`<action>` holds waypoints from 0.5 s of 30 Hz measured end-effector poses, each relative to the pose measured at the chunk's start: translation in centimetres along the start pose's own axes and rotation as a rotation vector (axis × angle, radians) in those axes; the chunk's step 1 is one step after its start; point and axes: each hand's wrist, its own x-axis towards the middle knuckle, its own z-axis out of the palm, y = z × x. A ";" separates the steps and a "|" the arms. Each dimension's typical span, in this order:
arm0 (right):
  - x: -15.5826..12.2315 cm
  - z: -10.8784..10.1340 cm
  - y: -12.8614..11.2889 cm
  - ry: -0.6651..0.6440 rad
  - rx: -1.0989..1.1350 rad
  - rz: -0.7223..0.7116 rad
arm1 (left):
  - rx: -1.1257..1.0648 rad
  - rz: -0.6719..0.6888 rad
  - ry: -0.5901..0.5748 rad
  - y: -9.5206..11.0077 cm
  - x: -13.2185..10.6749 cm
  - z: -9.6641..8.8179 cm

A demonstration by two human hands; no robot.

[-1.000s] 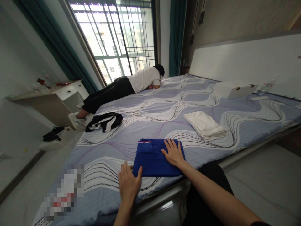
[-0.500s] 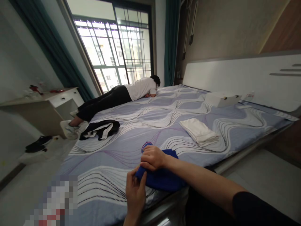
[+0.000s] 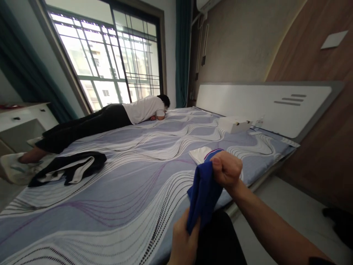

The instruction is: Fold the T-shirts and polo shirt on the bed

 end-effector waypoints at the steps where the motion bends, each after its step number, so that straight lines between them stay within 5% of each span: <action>1: 0.1 -0.7 1.6 -0.013 -0.061 0.012 | -0.039 -0.008 -0.047 0.4 0.8 1.3; 5: -0.6 -1.9 7.9 -0.133 -0.259 0.014 | -0.255 -0.094 -0.196 0.5 3.9 6.9; 9: -0.7 -0.5 14.3 -0.404 -0.412 0.074 | -0.517 -0.191 -0.231 -0.9 7.5 12.3; 12: 0.1 3.1 19.0 -0.672 -0.521 0.148 | -0.698 -0.249 -0.196 -2.1 11.3 15.8; 15: 0.0 8.8 22.1 -0.915 -0.549 0.277 | -0.866 -0.306 -0.093 -4.0 15.7 18.0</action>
